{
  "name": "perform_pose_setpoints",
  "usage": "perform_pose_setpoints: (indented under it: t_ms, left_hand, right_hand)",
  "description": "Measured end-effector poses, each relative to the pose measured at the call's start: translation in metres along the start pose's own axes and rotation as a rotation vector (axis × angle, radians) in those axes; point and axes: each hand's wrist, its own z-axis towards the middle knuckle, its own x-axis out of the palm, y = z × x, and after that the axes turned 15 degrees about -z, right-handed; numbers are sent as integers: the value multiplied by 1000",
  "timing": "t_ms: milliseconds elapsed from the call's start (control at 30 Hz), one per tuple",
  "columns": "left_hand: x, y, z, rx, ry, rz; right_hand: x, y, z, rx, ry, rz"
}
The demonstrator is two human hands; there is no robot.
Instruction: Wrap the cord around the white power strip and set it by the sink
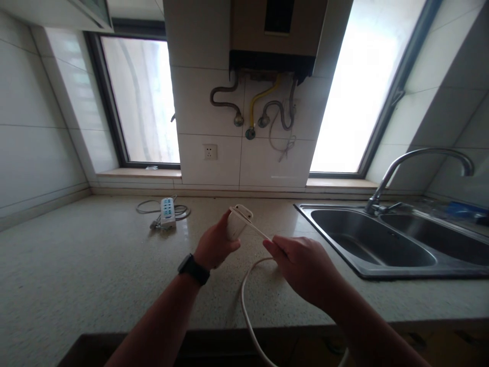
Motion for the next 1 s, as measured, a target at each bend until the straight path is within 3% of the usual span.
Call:
perform_pose_setpoints:
  t_ms: [233,400,533,667,767,867,1000]
  left_hand:
    - [-4,-5,2,70,-4,-308]
    - [-7,-11,2,105,84,-537]
    - [-7,-12,2,94,130,-620]
    - [-6,-10,3,89,150,-622]
    - [-5,-6,3,120,87,-576]
    - [-6,-5,2,110,22,-505]
    - [-9,-9,0,75,50,-435]
  right_hand:
    - [20,-19,-6,35,84,95]
    - [38,-32,0,62,148,248]
    - [37,-41,8,75,140,294]
    - [24,-42,12,79,102,254]
    - [20,-40,14,87,71,230]
    - [24,-38,17,108,74,254]
    - [35,-40,20,127,98,346]
